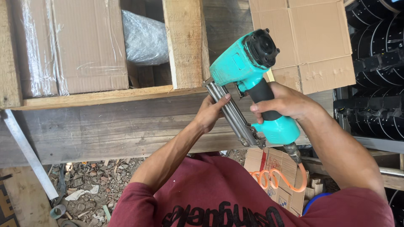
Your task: The person assembles a wooden frame by positioning planks and securing them with a pneumatic nail gun. They align the pieces on a workbench, drive nails into the joints, and add additional planks to complete the structure.
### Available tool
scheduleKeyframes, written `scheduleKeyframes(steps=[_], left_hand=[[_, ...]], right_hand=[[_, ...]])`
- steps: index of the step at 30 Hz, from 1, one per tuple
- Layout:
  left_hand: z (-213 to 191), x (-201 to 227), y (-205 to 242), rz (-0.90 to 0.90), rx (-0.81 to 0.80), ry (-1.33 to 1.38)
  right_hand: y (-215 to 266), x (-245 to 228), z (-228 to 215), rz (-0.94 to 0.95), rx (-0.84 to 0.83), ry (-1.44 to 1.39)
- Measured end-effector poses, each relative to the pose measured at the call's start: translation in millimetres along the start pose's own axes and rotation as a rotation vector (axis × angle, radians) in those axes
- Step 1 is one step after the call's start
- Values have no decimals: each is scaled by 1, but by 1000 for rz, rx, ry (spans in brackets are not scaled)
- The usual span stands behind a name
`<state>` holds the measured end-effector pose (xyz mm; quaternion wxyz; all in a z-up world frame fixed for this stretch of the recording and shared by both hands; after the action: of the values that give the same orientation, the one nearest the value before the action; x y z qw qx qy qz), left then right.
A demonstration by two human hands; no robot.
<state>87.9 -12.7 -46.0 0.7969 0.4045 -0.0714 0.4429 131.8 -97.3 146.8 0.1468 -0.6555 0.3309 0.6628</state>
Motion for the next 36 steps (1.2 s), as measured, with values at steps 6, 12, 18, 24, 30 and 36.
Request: scheduleKeyframes(steps=[6, 12, 18, 24, 30, 36], left_hand=[[-23, -1, -4, -26, -18, 11], [-34, 2, -1, -59, -41, -12], [-37, 6, 0, -92, -66, -43], [-38, 4, -2, -113, -91, -43], [-37, 3, -1, -131, -114, -51], [-38, 1, -1, -123, -105, -59]], right_hand=[[-15, 1, 17, 52, 24, 22], [-19, 9, 27, 88, 66, 31], [-19, 6, 34, 142, 128, 76], [-25, 0, 41, 183, 135, 117], [-29, -5, 50, 230, 135, 161], [-25, 1, 49, 245, 160, 168]])
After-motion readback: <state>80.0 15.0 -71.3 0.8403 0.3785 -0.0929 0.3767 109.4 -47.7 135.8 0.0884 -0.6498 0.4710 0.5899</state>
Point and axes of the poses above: each hand's wrist, its own y-axis away from the middle knuckle, its own z-axis out of the palm, x = y × z, the point moved 10 cm from there along -y, towards the middle knuckle, and after that the axes turned 13 degrees about -z, right-handed, at the moved point
